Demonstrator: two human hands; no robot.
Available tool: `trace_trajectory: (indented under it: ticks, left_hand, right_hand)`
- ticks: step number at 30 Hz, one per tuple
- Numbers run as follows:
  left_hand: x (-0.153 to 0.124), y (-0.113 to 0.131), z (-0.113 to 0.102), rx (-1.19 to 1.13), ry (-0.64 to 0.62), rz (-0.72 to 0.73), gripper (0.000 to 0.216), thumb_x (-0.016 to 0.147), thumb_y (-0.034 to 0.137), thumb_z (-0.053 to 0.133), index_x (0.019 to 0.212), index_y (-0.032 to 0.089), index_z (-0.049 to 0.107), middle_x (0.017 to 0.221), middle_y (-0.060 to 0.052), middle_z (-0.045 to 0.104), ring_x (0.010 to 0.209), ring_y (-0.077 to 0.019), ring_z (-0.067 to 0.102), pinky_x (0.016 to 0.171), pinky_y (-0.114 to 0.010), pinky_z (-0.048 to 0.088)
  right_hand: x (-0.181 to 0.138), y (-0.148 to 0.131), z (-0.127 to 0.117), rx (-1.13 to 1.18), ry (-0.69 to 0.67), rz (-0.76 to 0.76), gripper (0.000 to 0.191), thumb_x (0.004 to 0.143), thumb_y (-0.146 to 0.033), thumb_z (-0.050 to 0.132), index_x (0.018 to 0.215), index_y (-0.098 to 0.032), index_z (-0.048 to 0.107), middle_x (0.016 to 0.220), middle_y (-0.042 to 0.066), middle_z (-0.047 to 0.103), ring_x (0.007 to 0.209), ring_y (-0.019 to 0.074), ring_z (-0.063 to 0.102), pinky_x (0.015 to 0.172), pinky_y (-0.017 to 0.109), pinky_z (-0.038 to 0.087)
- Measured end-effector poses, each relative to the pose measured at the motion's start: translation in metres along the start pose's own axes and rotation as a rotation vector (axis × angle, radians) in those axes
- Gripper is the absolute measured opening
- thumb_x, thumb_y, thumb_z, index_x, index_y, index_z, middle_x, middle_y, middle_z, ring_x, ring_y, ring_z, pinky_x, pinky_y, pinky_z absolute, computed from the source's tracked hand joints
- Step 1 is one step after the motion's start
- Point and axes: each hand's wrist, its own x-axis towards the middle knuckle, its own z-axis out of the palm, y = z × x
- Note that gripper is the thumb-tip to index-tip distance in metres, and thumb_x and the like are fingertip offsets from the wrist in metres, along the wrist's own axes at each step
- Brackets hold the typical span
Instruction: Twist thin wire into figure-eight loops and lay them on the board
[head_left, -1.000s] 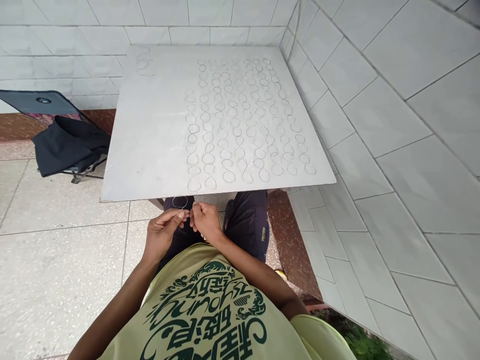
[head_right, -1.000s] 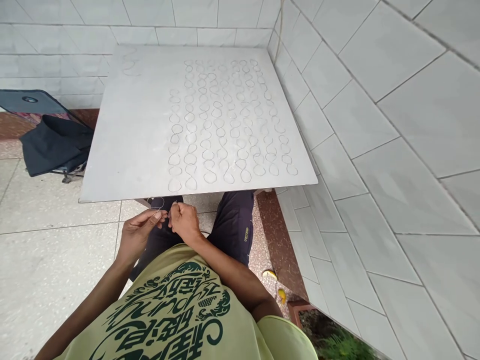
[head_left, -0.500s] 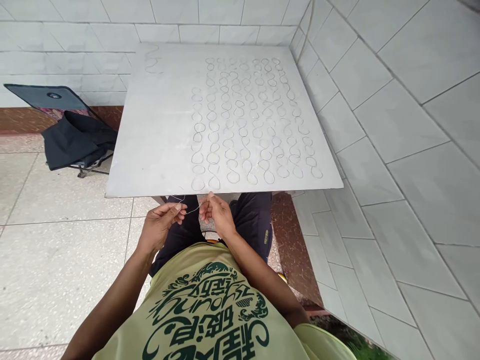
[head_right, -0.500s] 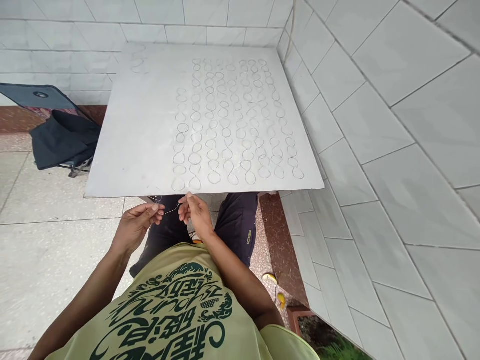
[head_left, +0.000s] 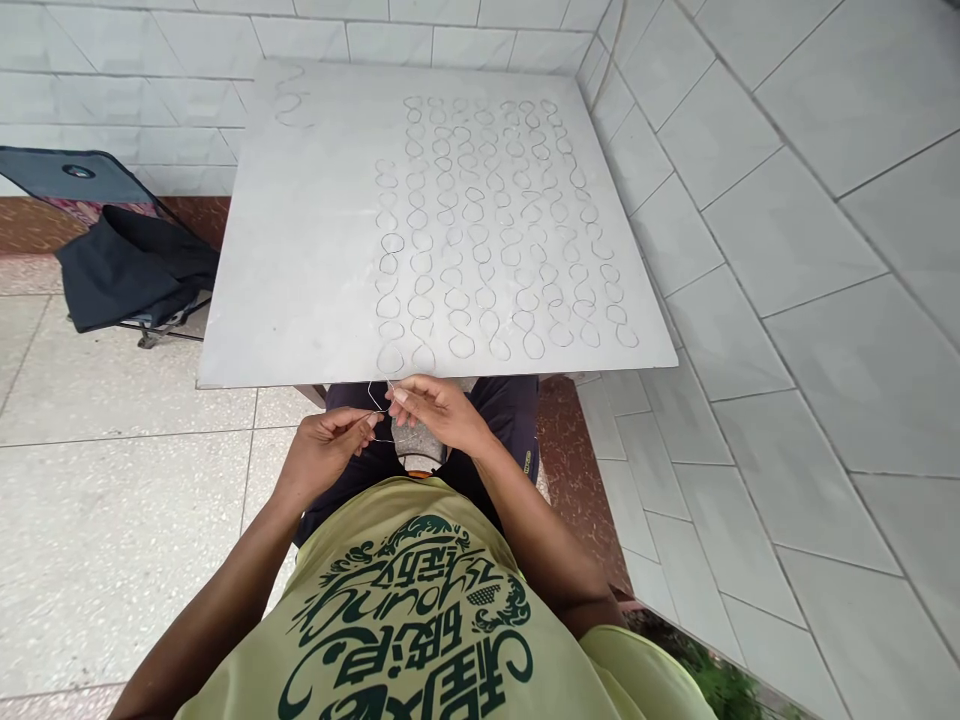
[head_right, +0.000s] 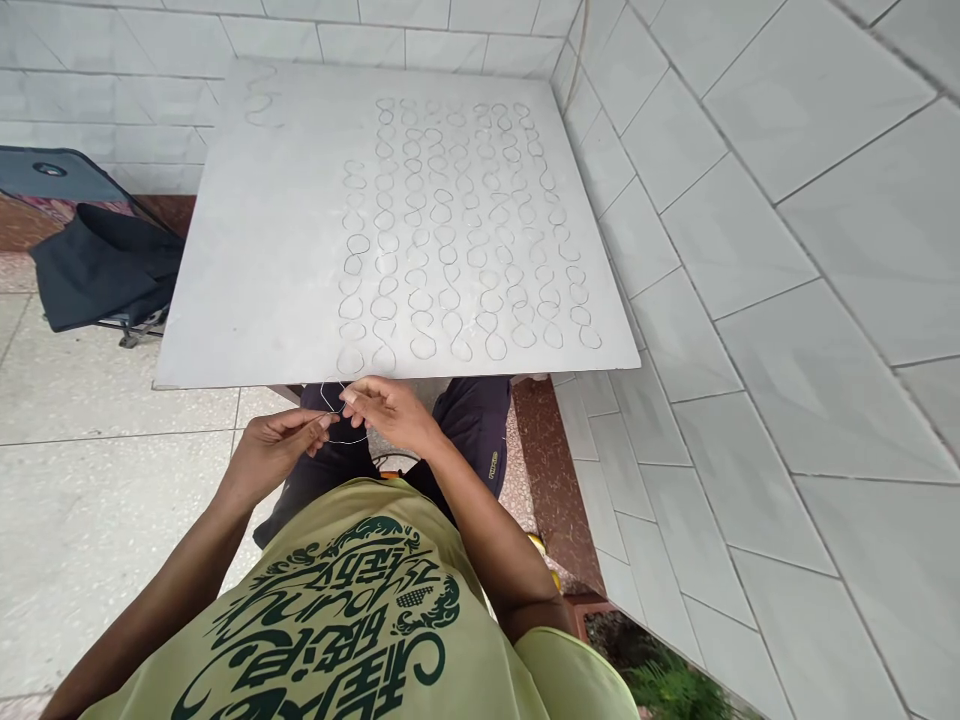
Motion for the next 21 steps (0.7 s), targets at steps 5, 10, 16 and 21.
trace_trajectory:
  ticks: [5, 10, 16, 21]
  left_hand:
    - [-0.003, 0.001, 0.005, -0.017, -0.071, -0.014, 0.034, 0.088, 0.051, 0.076, 0.097, 0.018, 0.082, 0.078, -0.004, 0.073, 0.068, -0.0149, 0.060, 0.062, -0.026, 0.050]
    - [0.001, 0.000, 0.007, -0.166, -0.011, -0.008, 0.034, 0.088, 0.047, 0.078, 0.106, 0.019, 0.080, 0.098, -0.008, 0.075, 0.084, -0.0182, 0.064, 0.069, -0.028, 0.053]
    - [0.011, -0.006, 0.008, -0.537, -0.040, -0.114, 0.028, 0.085, 0.042, 0.082, 0.090, 0.015, 0.080, 0.099, -0.010, 0.073, 0.081, -0.0157, 0.062, 0.063, -0.025, 0.049]
    - [0.011, -0.008, 0.009, -0.638, -0.153, -0.100, 0.025, 0.089, 0.038, 0.079, 0.083, 0.014, 0.073, 0.091, -0.005, 0.067, 0.073, -0.0125, 0.061, 0.057, -0.022, 0.044]
  right_hand:
    - [-0.001, 0.011, 0.006, 0.131, -0.037, 0.041, 0.038, 0.093, -0.055, 0.069, 0.095, -0.017, 0.073, 0.077, 0.001, 0.072, 0.062, 0.0117, 0.064, 0.061, 0.025, 0.049]
    - [-0.001, 0.015, 0.006, 0.089, -0.004, 0.079, 0.041, 0.090, -0.057, 0.071, 0.091, -0.017, 0.074, 0.073, 0.001, 0.071, 0.059, 0.0113, 0.063, 0.058, 0.024, 0.047]
    - [-0.002, 0.012, 0.010, 0.009, 0.011, 0.122, 0.044, 0.091, -0.061, 0.066, 0.085, -0.017, 0.070, 0.071, 0.001, 0.069, 0.058, 0.0113, 0.061, 0.059, 0.024, 0.047]
    - [-0.004, 0.010, 0.013, -0.123, -0.035, 0.084, 0.040, 0.098, -0.054, 0.057, 0.083, -0.019, 0.064, 0.067, -0.001, 0.066, 0.060, 0.0116, 0.060, 0.062, 0.024, 0.048]
